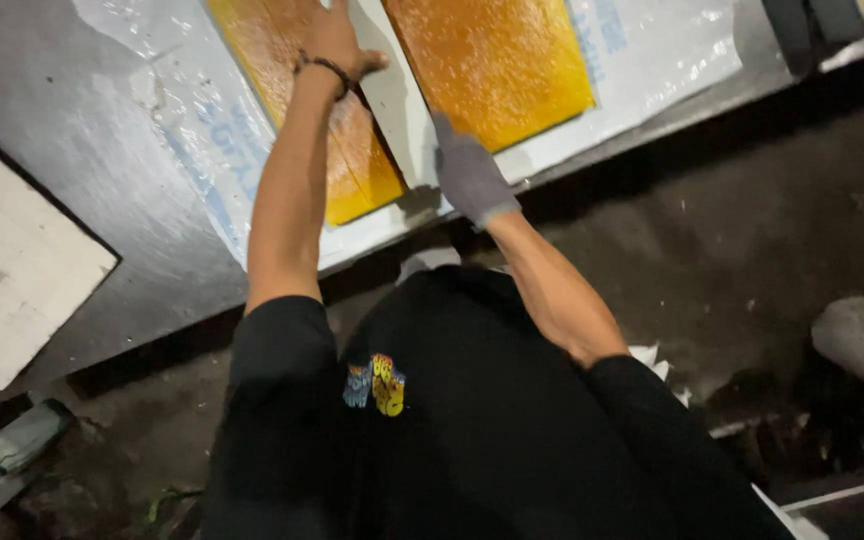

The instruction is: The person uses a knife and a white guide to cut a large sheet of orange-colored bread into smaller square portions on a metal table.

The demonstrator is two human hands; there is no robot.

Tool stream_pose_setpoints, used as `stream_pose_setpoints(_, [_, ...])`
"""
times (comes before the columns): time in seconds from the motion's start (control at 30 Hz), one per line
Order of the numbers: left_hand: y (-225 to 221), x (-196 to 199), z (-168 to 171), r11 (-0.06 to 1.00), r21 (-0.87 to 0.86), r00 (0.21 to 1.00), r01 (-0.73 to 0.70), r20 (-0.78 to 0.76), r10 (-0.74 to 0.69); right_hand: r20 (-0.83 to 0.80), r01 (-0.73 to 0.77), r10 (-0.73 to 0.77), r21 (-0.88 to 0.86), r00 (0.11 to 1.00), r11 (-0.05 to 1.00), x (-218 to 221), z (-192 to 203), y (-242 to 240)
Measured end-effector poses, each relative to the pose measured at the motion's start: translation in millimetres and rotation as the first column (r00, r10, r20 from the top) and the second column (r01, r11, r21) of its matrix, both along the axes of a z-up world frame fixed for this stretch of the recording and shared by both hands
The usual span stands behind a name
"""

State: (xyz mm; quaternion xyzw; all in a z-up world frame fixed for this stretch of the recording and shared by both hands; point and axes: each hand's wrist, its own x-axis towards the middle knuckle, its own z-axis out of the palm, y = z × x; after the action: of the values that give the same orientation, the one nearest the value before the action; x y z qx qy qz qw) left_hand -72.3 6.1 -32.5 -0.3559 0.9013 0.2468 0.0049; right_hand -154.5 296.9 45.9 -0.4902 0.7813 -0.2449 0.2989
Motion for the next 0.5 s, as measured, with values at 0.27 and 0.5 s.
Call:
stream_pose_setpoints(0.27, [5.8, -2.7, 12.5, 0.996, 0.083, 0.999, -0.025, -0.038, 0.028, 0.119, 0.027, -0.057, 0.239, 0.991, 0.971, 17.6, 49.3, 67.3])
stream_pose_setpoints(0.5, [11.5, -1.7, 17.0, 0.943, 0.244, 0.963, -0.227, 0.202, 0.180, 0.086, 0.124, -0.124, -0.001, 0.989, 0.992, 33.0, 38.3, 100.3])
